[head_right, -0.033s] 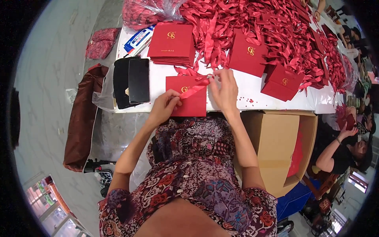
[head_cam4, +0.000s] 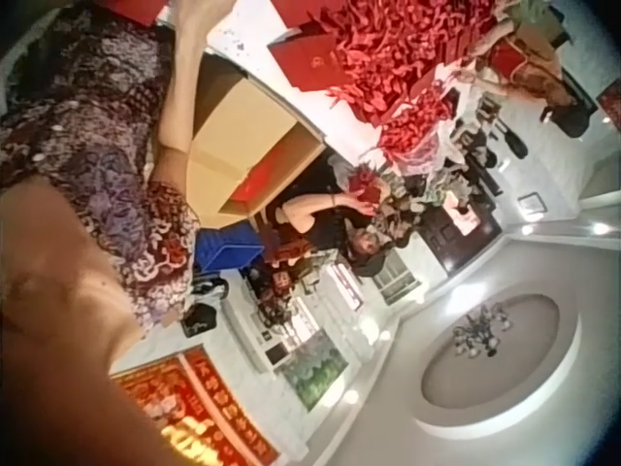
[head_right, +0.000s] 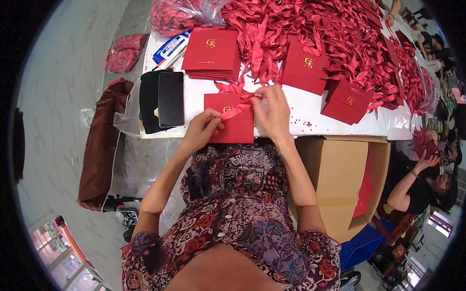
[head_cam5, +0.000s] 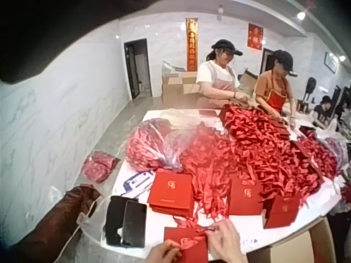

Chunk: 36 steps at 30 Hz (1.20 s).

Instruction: Tying pink ribbons onto red gift boxes at a workshop table.

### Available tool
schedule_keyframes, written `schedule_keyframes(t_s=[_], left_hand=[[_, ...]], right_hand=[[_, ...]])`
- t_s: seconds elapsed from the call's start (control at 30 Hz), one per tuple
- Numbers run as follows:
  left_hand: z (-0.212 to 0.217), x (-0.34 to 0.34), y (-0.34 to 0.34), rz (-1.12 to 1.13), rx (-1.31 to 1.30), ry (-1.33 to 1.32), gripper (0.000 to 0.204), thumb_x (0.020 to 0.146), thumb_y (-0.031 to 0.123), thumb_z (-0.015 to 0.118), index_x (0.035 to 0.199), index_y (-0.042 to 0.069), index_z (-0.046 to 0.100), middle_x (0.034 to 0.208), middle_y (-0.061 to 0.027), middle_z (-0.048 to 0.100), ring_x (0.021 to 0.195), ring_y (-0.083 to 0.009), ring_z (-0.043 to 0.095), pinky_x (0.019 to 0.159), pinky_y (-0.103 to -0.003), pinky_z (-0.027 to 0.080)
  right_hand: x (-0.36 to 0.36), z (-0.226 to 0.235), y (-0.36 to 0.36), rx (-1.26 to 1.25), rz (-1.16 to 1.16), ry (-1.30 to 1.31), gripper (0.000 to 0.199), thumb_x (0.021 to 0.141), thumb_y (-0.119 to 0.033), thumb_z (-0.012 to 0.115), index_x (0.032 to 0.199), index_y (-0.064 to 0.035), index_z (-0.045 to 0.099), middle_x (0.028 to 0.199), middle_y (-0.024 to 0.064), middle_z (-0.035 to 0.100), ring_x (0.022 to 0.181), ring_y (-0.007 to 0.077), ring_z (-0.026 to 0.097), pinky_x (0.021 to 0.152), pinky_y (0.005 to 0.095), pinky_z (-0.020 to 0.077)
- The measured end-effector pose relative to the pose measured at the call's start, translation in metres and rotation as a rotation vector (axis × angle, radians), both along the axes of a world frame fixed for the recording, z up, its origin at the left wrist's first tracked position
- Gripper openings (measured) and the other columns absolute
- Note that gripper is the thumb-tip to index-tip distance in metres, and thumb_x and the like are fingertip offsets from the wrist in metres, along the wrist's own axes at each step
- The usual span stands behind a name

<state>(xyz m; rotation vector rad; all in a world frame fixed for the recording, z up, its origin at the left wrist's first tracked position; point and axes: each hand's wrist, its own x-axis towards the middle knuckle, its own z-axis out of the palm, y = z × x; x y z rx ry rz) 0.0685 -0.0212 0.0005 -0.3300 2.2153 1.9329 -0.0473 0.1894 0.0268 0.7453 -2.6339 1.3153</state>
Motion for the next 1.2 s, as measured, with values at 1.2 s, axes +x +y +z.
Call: schedule_keyframes(t_s=[1.2], left_hand=[[0.005, -0.032, -0.002, 0.087, -0.809, 0.524, 0.014, 0.083, 0.003, 0.063, 0.096, 0.006, 0.061, 0.085, -0.0111, 0.063, 0.082, -0.0317, 0.059, 0.069, -0.043, 0.049]], right_hand=[[0.042, -0.035, -0.073, 0.022, 0.021, 0.029, 0.019, 0.082, -0.015, 0.068, 0.075, -0.0027, 0.054, 0.071, 0.0145, 0.062, 0.06, 0.0341, 0.062, 0.054, 0.0433, 0.0483]])
